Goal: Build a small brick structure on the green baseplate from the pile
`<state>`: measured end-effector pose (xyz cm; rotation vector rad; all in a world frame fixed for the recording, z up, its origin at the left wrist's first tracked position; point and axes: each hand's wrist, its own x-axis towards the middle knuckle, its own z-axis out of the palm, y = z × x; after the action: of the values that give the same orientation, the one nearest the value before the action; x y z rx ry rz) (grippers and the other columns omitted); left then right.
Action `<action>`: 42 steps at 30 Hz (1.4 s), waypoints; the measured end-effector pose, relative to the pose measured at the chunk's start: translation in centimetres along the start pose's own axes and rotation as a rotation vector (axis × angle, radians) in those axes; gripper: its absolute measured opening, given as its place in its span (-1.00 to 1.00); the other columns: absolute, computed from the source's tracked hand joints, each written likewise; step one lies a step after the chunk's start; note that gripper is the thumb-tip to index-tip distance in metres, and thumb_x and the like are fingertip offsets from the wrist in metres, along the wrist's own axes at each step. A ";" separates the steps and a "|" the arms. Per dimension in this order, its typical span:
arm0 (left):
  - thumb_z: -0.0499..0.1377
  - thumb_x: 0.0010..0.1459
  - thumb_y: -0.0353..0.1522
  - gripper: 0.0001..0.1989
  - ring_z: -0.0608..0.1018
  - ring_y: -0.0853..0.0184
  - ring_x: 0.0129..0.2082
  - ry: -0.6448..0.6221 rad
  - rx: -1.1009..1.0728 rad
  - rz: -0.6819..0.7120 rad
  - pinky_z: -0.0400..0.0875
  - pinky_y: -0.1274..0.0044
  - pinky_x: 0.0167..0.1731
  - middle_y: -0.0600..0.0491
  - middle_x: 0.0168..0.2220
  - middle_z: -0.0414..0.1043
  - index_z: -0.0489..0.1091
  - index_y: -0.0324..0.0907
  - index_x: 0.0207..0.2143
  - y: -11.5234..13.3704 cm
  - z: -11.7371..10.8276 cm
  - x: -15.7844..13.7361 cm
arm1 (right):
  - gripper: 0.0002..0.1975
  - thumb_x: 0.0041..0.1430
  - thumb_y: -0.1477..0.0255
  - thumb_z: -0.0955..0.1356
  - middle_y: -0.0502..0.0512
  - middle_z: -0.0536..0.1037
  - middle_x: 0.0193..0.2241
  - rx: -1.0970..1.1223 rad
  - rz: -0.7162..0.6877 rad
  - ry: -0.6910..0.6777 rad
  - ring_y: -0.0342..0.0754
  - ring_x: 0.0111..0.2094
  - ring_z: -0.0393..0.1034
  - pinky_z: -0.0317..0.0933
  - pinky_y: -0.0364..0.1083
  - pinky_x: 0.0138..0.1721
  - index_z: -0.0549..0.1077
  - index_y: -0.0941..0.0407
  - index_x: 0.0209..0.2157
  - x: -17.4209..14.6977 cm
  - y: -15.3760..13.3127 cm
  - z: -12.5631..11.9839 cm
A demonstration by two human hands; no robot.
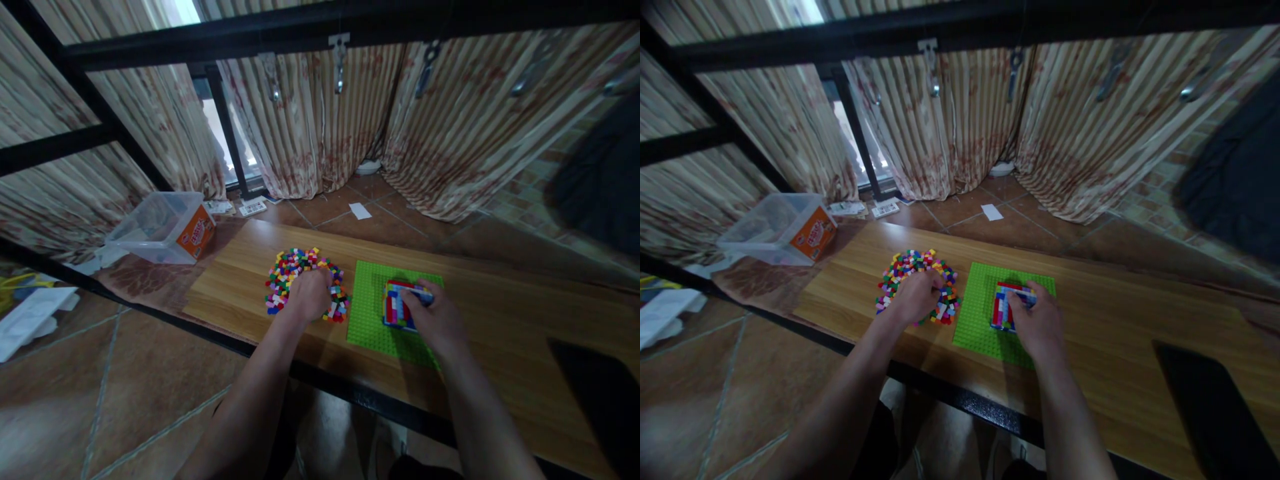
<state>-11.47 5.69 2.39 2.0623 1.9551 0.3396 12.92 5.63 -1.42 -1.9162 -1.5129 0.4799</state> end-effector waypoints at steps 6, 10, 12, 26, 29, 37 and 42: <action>0.10 -0.03 -0.57 -0.73 0.59 0.19 -0.28 0.026 -0.089 0.035 0.40 0.47 -0.21 -0.04 -0.36 0.58 0.52 -0.15 -0.33 0.0 0.3 0.2 | -0.39 0.11 0.06 0.29 0.34 0.55 -0.12 0.012 0.010 -0.008 0.24 -0.08 0.44 0.27 0.20 -0.02 0.44 0.20 0.05 0.0 0.0 0.0; 0.13 0.03 -0.53 -0.82 0.55 0.30 -0.36 0.047 -0.361 0.096 0.39 0.52 -0.26 0.03 -0.39 0.54 0.49 -0.17 -0.36 0.0 0.2 0.3 | -0.49 0.17 0.15 0.28 0.39 0.46 0.01 -0.017 -0.183 0.239 0.26 0.10 0.28 0.13 0.24 0.12 0.47 0.22 0.00 -1.1 -2.3 -0.8; 0.14 0.06 -0.50 -0.87 0.52 0.34 -0.39 0.020 -0.579 0.137 0.37 0.55 -0.31 0.06 -0.40 0.52 0.47 -0.18 -0.37 0.3 0.0 0.2 | -0.61 0.23 0.20 0.26 0.30 0.47 0.01 0.073 -0.309 0.320 0.17 0.09 0.29 0.13 0.17 0.14 0.50 0.14 -0.05 -2.0 -3.9 -1.0; 0.18 0.09 -0.38 -0.91 0.44 0.42 -0.43 -0.225 -1.147 0.203 0.36 0.56 -0.37 0.11 -0.44 0.38 0.35 -0.23 -0.35 0.7 0.1 -0.6 | -0.77 0.25 0.31 0.28 0.06 0.59 -0.36 0.548 -0.338 -0.089 -0.05 -0.30 0.45 0.26 -0.09 -0.22 0.54 0.10 -0.31 -4.1 -8.3 2.9; 0.17 0.10 -0.39 -0.92 0.46 0.42 -0.43 -0.218 -1.145 0.191 0.39 0.57 -0.37 0.11 -0.44 0.38 0.37 -0.24 -0.35 0.3 -0.1 -0.8 | -0.73 0.26 0.27 0.26 0.02 0.56 -0.44 0.563 -0.271 -0.113 -0.07 -0.41 0.42 0.23 -0.12 -0.34 0.53 0.10 -0.34 -4.2 -8.8 3.7; 0.26 0.00 -0.43 -0.88 0.50 0.43 -0.44 -0.158 -1.230 0.009 0.44 0.57 -0.35 0.09 -0.41 0.45 0.41 -0.25 -0.35 -1.9 -1.3 -0.9 | -0.71 0.21 0.23 0.27 0.03 0.55 -0.50 0.480 -0.159 -0.124 -0.07 -0.51 0.39 0.20 -0.11 -0.42 0.54 0.10 -0.35 -3.8 -9.4 6.4; 0.25 -0.01 -0.46 -0.91 0.52 0.42 -0.40 -0.146 -1.247 -0.029 0.44 0.58 -0.32 0.07 -0.38 0.51 0.46 -0.25 -0.37 -3.0 -1.0 -1.0 | -0.77 0.18 0.42 0.26 0.13 0.61 -0.36 0.209 -0.322 -0.162 0.00 -0.34 0.47 0.22 -0.07 -0.26 0.58 0.10 -0.36 -3.7 -9.8 7.3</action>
<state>-14.73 4.90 2.27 1.1589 1.1212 1.0274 0.17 5.23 -0.42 -1.4696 -1.7599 0.6294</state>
